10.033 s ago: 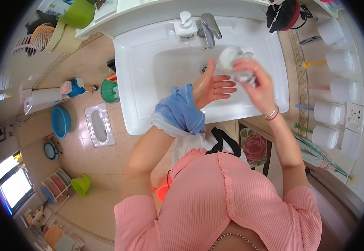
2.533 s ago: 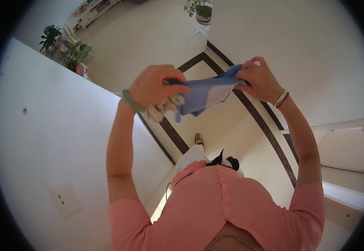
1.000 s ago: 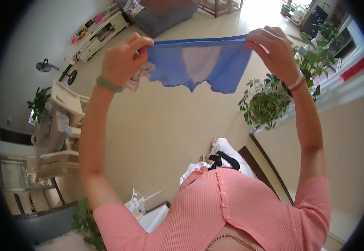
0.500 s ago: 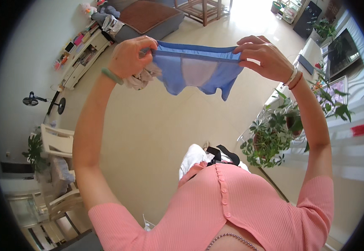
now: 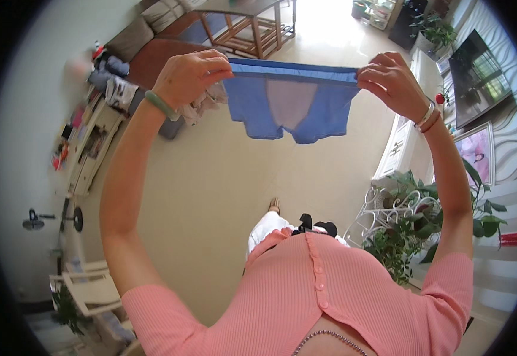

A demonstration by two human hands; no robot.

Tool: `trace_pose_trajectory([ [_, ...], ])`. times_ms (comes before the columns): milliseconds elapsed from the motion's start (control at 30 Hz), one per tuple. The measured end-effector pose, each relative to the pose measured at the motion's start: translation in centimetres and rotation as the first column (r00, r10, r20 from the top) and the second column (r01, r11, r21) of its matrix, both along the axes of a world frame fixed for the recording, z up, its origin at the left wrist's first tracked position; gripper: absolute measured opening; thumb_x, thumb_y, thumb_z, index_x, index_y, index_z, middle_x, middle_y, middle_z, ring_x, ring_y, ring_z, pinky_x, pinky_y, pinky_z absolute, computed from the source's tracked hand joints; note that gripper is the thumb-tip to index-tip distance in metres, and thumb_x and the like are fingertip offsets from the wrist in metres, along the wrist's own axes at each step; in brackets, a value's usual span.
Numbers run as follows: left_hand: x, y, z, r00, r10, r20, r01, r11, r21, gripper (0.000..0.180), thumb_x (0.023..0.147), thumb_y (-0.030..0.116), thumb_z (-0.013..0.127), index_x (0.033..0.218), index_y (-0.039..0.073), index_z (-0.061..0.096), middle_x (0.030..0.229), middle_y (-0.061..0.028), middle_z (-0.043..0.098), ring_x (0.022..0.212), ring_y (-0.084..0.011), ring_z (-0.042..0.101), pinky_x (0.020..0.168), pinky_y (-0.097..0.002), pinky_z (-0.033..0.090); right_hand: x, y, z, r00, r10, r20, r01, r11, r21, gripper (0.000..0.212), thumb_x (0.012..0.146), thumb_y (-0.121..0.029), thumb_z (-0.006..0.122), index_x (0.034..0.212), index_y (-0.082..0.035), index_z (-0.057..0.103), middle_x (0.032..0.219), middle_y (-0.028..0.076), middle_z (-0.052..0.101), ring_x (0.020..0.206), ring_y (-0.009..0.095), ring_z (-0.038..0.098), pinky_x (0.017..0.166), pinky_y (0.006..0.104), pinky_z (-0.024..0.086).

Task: The person washes a small bundle of light-colored and blue fabric by hand in a bathroom sink. They wet the items, rub them together, rinse them under running water, and wring out the excess water. Finally, they unfold and display the washed blue garment.

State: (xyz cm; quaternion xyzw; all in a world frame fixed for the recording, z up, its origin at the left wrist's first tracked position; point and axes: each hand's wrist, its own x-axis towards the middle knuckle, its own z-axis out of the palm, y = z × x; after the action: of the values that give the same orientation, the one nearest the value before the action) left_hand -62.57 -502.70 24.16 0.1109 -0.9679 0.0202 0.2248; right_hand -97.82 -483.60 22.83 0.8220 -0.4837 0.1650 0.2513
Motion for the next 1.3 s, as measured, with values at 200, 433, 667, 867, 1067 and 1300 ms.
trace_pose_trajectory([
  [200,-10.2,-12.9,0.9,0.981,-0.164,0.107,0.187,0.942,-0.28,0.01,0.08,0.018,0.065,0.084,0.009,0.064,0.088,-0.001,0.064,0.078,-0.0221,0.063,0.067,-0.0292,0.052,-5.5,-9.0,-1.8,0.975,-0.09,0.201,0.093,0.996,-0.008,0.008,0.087,-0.018,0.06,0.086,-0.011,0.063,0.076,-0.003,0.064,0.078,0.015,0.058,0.079,0.0298,0.042],
  [433,-22.9,-25.9,-1.4,0.986,-0.158,0.045,0.157,0.987,0.012,0.011,0.082,0.02,0.065,0.088,0.012,0.066,0.085,-0.002,0.065,0.075,-0.0227,0.063,0.064,-0.0302,0.052,-16.2,-18.8,-2.5,0.91,-0.373,0.18,0.353,0.926,0.133,0.013,0.09,-0.022,0.057,0.087,-0.012,0.065,0.078,-0.001,0.065,0.081,0.016,0.06,0.079,0.0313,0.044],
  [667,-36.7,-37.1,-1.0,0.949,-0.315,0.016,0.316,0.948,-0.037,0.011,0.081,0.021,0.066,0.088,0.012,0.066,0.084,-0.0017,0.065,0.071,-0.022,0.063,0.062,-0.0304,0.051,-28.4,-28.3,-2.2,0.884,-0.32,0.339,0.329,0.944,0.034,0.011,0.088,-0.023,0.06,0.085,-0.013,0.065,0.078,-0.001,0.065,0.076,0.016,0.059,0.075,0.0306,0.043],
  [867,-45.6,-46.0,-1.4,0.98,-0.198,0.004,0.197,0.975,0.104,0.011,0.082,0.024,0.065,0.086,0.014,0.067,0.084,0.0014,0.066,0.072,-0.0193,0.064,0.062,-0.03,0.051,-38.4,-38.3,-0.5,0.885,-0.387,0.258,0.346,0.918,0.192,0.012,0.084,-0.024,0.065,0.08,-0.013,0.064,0.075,-0.002,0.066,0.08,0.015,0.058,0.077,0.031,0.041],
  [1067,-56.1,-57.2,-1.5,0.967,-0.197,-0.162,0.223,0.961,0.161,0.01,0.082,0.022,0.065,0.086,0.012,0.066,0.084,0.0006,0.065,0.07,-0.019,0.062,0.063,-0.0302,0.051,-49.8,-50.8,0.7,0.879,-0.258,0.402,0.226,0.966,0.126,0.014,0.079,-0.02,0.07,0.077,-0.009,0.062,0.08,0.0,0.066,0.082,0.019,0.057,0.082,0.0327,0.041],
  [1300,-69.3,-72.9,-4.0,0.95,-0.312,0.002,0.308,0.94,0.148,0.009,0.08,0.014,0.069,0.086,0.008,0.065,0.085,-0.0043,0.065,0.069,-0.0197,0.064,0.061,-0.0283,0.051,-62.6,-65.6,-2.6,0.872,-0.228,0.433,0.122,0.958,0.258,0.012,0.079,-0.011,0.069,0.078,-0.006,0.058,0.076,0.005,0.062,0.08,0.024,0.057,0.075,0.0343,0.048],
])
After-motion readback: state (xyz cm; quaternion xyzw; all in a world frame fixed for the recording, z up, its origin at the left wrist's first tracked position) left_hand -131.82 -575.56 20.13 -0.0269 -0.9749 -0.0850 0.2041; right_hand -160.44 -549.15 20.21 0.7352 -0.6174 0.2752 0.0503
